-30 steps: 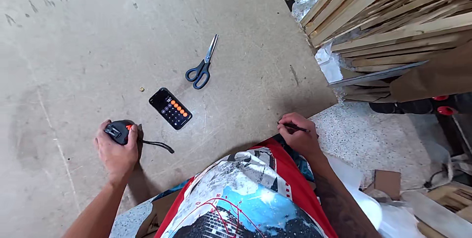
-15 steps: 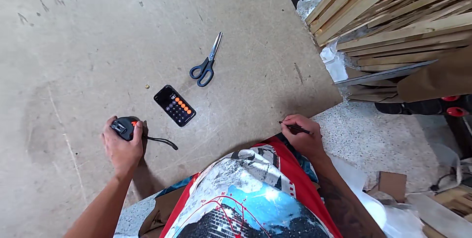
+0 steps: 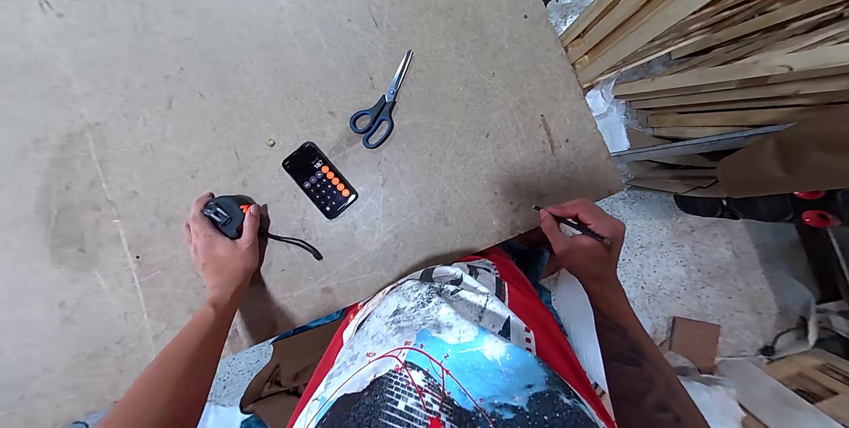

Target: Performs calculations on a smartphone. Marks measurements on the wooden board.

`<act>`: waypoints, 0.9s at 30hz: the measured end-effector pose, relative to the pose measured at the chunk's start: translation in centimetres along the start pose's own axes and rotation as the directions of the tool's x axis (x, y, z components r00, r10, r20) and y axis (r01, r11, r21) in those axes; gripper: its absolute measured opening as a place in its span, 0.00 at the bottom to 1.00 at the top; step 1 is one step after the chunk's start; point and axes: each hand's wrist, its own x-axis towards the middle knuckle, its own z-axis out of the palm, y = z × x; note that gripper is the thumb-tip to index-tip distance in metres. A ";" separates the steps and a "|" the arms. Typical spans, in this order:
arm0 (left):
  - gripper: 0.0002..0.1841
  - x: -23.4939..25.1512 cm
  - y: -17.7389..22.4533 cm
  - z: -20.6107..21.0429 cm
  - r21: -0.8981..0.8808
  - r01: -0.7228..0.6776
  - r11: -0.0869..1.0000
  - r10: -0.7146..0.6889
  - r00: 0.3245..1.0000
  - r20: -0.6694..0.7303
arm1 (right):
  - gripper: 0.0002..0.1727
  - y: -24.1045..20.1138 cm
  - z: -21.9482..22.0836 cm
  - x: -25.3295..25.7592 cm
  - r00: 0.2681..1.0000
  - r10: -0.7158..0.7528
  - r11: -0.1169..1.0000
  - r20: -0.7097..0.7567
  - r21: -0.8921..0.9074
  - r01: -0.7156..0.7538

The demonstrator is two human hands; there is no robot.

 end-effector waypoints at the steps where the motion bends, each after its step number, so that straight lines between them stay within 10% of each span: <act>1: 0.47 0.0 -0.1 0.1 0.002 0.002 1.000 -0.002 1.000 -0.002 | 0.05 -0.3 -0.1 0.2 1.000 -0.002 1.000 -0.004 -0.001 0.002; 27: 0.47 0.1 0.1 -0.3 -0.016 0.055 0.998 -0.055 0.998 0.006 | 0.08 3.5 -0.1 0.6 0.989 0.068 0.981 0.133 -0.189 -0.042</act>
